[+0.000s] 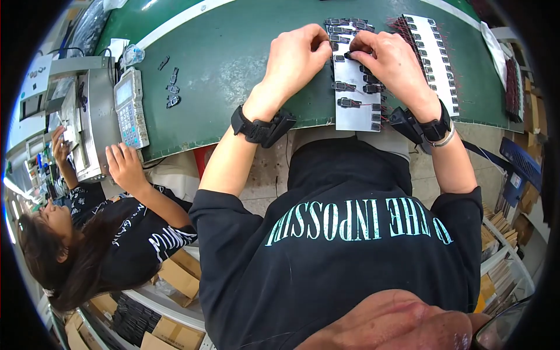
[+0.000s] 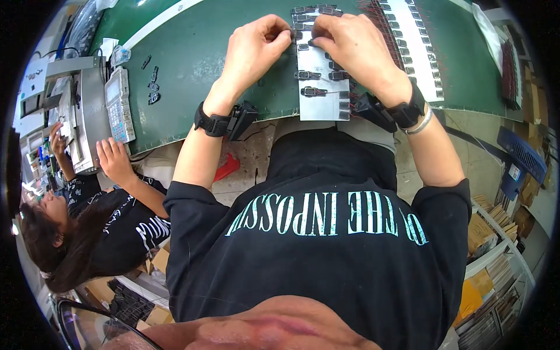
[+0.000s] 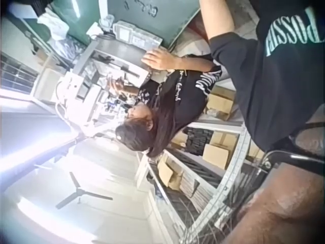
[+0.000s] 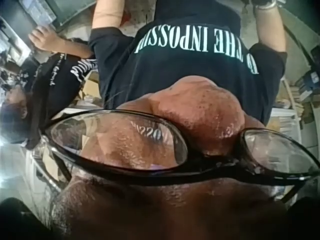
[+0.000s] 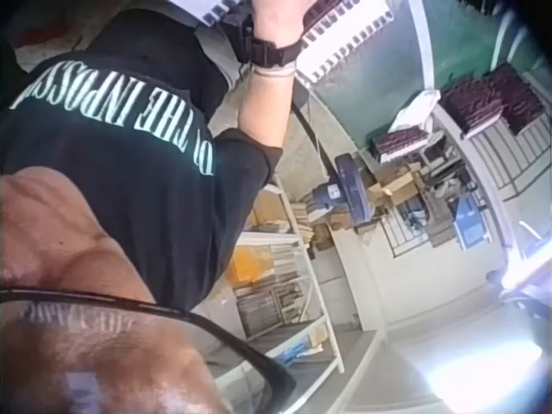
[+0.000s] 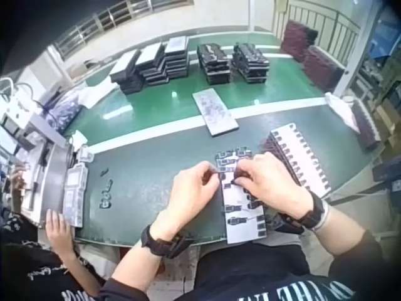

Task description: The person picks up a speaker and a plastic housing by hand, fits the speaker into the housing, and places the assembled unit onto a white tray. This process is repeated for additional units, occasionally moving the tray to continue the assembly.

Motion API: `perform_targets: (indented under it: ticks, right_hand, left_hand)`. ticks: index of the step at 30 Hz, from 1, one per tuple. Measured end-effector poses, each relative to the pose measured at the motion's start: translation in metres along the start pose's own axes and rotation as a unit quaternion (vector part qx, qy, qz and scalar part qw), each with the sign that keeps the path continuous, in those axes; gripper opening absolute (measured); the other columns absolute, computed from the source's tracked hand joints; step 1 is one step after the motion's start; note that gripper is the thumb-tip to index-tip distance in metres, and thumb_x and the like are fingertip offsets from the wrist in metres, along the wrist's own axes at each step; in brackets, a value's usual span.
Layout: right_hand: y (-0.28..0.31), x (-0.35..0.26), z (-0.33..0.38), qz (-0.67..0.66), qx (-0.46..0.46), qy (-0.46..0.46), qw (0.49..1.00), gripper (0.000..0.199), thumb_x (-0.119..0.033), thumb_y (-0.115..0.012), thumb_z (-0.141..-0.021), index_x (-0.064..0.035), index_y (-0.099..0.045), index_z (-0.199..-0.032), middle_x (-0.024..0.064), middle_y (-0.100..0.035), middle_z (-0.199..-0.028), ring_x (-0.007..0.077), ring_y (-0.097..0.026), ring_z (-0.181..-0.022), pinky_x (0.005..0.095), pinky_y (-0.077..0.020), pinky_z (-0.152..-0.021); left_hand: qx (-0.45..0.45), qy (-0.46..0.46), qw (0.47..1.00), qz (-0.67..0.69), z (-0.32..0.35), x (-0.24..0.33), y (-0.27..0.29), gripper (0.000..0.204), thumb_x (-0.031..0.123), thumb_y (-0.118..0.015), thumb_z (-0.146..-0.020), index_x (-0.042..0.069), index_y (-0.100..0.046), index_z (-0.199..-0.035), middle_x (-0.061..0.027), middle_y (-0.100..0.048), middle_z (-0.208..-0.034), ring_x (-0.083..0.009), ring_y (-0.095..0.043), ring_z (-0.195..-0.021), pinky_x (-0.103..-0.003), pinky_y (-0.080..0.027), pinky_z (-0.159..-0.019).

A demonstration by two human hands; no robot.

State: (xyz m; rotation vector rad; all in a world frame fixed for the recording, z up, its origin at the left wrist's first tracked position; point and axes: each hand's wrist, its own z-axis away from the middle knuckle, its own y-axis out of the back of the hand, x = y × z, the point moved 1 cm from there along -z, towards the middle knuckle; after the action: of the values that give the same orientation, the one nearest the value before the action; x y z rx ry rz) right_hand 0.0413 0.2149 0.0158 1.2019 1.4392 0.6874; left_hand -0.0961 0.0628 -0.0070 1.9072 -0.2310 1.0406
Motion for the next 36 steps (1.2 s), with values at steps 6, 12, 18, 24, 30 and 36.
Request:
perform_targets:
  ticks: [6,12,18,24,30,36]
  right_hand:
    - [-0.002,-0.001,-0.002,0.025,0.023,0.035,0.999,0.017,-0.020,-0.070,-0.089,-0.0057,-0.069,-0.099,0.0096,-0.065,-0.075,0.0281,-0.061,-0.079,0.0392,-0.0484,-0.075]
    - [-0.021,-0.004,-0.014,-0.056,0.040,0.000,0.998,0.014,-0.017,-0.068,-0.090,-0.0053,-0.069,-0.097,0.0091,-0.065,-0.082,0.0284,-0.062,-0.082,0.0393,-0.0490,-0.076]
    - [-0.022,-0.004,-0.009,-0.016,0.026,0.001,1.000,0.014,-0.016,-0.067,-0.090,-0.0044,-0.069,-0.097,0.0093,-0.064,-0.089,0.0289,-0.063,-0.085,0.0395,-0.0499,-0.077]
    - [-0.006,-0.015,-0.002,-0.023,0.106,0.034,0.994,0.016,-0.012,-0.068,-0.090,-0.0049,-0.071,-0.104,0.0104,-0.066,-0.092,0.0279,-0.064,-0.087,0.0370,-0.0503,-0.079]
    - [0.014,-0.038,0.004,-0.232,-0.063,0.041,0.970,0.020,-0.009,-0.071,-0.088,0.0000,-0.070,-0.106,0.0110,-0.068,-0.095,0.0207,-0.064,-0.084,0.0316,-0.0496,-0.077]
    - [0.021,-0.036,0.023,-0.308,-0.154,-0.082,0.935,0.016,-0.007,-0.063,-0.094,0.0018,-0.066,-0.108,0.0035,-0.063,-0.092,0.0111,-0.056,-0.081,0.0254,-0.0463,-0.076]
  left_hand:
    - [0.065,0.043,0.994,0.080,0.007,-0.012,0.022,0.017,0.017,-0.066,-0.088,0.004,-0.072,-0.096,-0.0108,-0.075,-0.084,-0.0224,-0.073,-0.078,-0.032,-0.056,-0.074]
    - [0.099,0.075,0.971,0.204,0.028,-0.014,0.028,0.017,0.015,-0.069,-0.089,0.001,-0.071,-0.098,-0.0054,-0.075,-0.083,-0.0104,-0.071,-0.077,-0.025,-0.054,-0.073]
    - [0.080,0.102,0.969,0.209,0.041,-0.009,0.026,0.014,0.011,-0.067,-0.091,-0.001,-0.070,-0.099,-0.0054,-0.075,-0.088,-0.0107,-0.071,-0.082,-0.024,-0.054,-0.075]
    - [0.084,0.091,0.974,0.192,0.057,0.005,0.023,0.014,0.013,-0.068,-0.090,0.002,-0.071,-0.097,-0.0076,-0.074,-0.083,-0.0142,-0.072,-0.075,-0.027,-0.055,-0.069]
    - [0.039,0.009,0.995,0.092,0.066,0.030,0.030,0.012,0.009,-0.069,-0.091,0.002,-0.071,-0.100,-0.0096,-0.074,-0.085,-0.0143,-0.072,-0.079,-0.027,-0.055,-0.071]
    - [0.176,-0.006,0.983,-0.057,0.084,0.001,0.063,0.017,0.015,-0.070,-0.089,0.003,-0.072,-0.101,-0.0143,-0.074,-0.090,-0.0281,-0.073,-0.082,-0.034,-0.057,-0.074]
